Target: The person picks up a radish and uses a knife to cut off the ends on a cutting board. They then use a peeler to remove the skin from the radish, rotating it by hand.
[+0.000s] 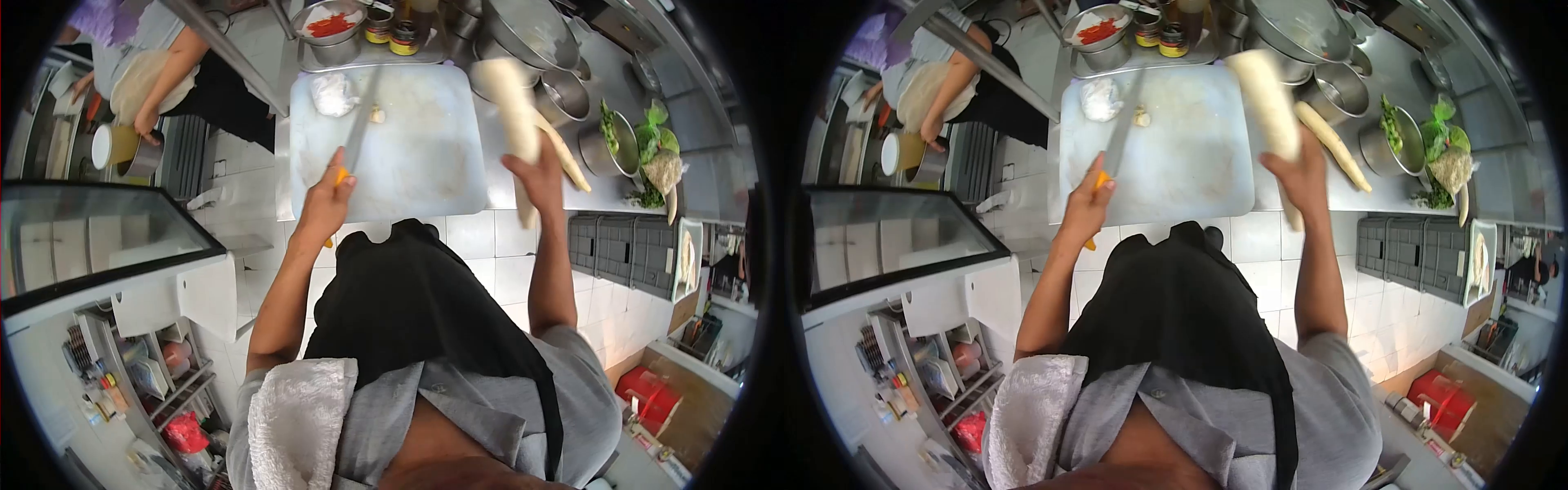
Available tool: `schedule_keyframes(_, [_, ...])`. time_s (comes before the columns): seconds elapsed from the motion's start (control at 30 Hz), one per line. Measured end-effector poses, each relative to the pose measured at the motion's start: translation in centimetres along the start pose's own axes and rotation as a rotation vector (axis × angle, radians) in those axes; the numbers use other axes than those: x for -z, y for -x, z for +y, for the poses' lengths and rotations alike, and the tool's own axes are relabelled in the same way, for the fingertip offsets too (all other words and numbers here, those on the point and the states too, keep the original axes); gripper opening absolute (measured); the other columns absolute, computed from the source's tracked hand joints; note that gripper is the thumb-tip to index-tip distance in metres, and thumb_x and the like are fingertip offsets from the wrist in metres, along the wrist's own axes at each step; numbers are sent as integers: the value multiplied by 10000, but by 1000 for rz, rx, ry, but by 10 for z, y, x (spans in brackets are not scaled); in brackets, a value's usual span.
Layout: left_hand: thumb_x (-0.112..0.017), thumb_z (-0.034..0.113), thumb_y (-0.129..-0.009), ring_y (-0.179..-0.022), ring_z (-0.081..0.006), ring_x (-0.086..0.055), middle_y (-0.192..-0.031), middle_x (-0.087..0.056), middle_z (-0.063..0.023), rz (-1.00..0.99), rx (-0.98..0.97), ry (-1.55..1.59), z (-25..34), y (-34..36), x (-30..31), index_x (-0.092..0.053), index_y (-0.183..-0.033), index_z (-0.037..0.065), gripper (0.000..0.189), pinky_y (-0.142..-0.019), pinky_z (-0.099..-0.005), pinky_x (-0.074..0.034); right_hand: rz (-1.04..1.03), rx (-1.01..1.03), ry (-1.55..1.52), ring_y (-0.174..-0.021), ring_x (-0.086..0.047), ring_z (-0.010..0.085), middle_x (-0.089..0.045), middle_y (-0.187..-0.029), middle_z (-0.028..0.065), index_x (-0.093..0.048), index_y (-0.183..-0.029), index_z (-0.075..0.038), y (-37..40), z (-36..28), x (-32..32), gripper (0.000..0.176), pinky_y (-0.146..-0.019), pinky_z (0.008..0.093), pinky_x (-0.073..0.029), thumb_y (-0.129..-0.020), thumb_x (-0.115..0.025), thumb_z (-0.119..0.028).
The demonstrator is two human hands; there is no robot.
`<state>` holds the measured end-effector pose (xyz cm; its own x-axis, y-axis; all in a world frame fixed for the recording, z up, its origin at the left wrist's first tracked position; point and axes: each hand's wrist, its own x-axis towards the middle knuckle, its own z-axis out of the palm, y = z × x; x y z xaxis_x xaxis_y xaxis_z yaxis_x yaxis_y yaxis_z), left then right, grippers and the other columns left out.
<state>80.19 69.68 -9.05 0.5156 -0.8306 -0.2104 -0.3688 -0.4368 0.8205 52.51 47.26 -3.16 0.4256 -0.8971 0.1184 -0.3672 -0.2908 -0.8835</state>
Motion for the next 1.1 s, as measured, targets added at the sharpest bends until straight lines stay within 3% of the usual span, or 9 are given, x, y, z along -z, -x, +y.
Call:
schedule_keyframes(0.07, [-543,286,-976,-519,-110,-444,-711,-514,-24,106,-22,67,4,9,8,-347,-1501,160,575,-525,-270,-450,-43,188,302,-986,-605,273,-617,-1081,145,-619,-1165,-12,-16,23,-28,526,-873,361,-475,-670,-774,-99])
schedule_keyframes(0.1, [-503,293,-996,-1046,-347,-634,-1143,-649,-218,6,152,48,33,19,21,-329,-1499,141,553,-909,-357,-474,-93,221,324,-1022,-592,369,-598,-1102,181,-585,-1238,-79,-23,36,-45,598,-893,422,-480,-675,-760,-184])
schedule_keyframes(0.23, [-486,243,-1006,-951,-355,-649,-1040,-657,-206,53,-283,-62,41,38,13,-358,-1486,149,506,-858,-387,-493,-191,197,495,-1058,-592,369,-591,-1153,176,-553,-1269,-68,-30,50,-85,646,-903,421,-487,-705,-783,-285])
schedule_keyframes(0.37, [-512,193,-992,-1026,-395,-619,-1101,-634,-245,-234,-155,-226,69,53,13,-378,-1473,125,503,-909,-381,-477,-222,101,611,-1073,-593,361,-599,-1161,187,-531,-1292,-38,-13,73,-55,683,-904,415,-490,-728,-782,-331])
schedule_keyframes(0.47, [-480,217,-994,-830,-417,-621,-927,-627,-245,-244,-260,-335,67,54,6,-339,-1488,151,518,-769,-472,-498,-215,-19,470,-1087,-589,361,-606,-1166,195,-524,-1299,-32,1,77,-45,658,-905,424,-487,-760,-760,-326])
schedule_keyframes(0.8, [-465,189,-989,-883,-454,-613,-947,-652,-275,-382,-287,-460,64,-16,-35,-288,-1491,98,540,-819,-485,-474,-141,14,400,-1112,-581,371,-605,-1208,203,-528,-1297,-29,-13,101,-43,615,-927,424,-474,-794,-738,-314])
schedule_keyframes(0.93, [-461,201,-985,-958,-457,-617,-1013,-648,-296,-431,-296,-491,80,-24,-48,-275,-1499,99,556,-856,-493,-472,-179,-118,211,-1147,-572,371,-589,-1251,220,-549,-1286,-30,-15,107,-21,617,-969,418,-453,-788,-748,-336])
schedule_keyframes(1.0, [-456,213,-986,-963,-459,-617,-1023,-646,-298,-456,-275,-566,97,-22,-43,-266,-1504,103,562,-872,-489,-473,-111,29,400,-1164,-565,369,-585,-1264,220,-557,-1284,-35,-11,130,-24,623,-994,410,-438,-778,-762,-335])
schedule_keyframes(1.1, [-453,234,-984,-977,-461,-614,-1059,-636,-309,-473,-262,-538,90,-42,-65,-246,-1514,105,583,-904,-490,-467,-149,-34,357,-1148,-564,375,-603,-1220,203,-549,-1292,-46,-9,109,-24,623,-982,415,-444,-776,-766,-317])
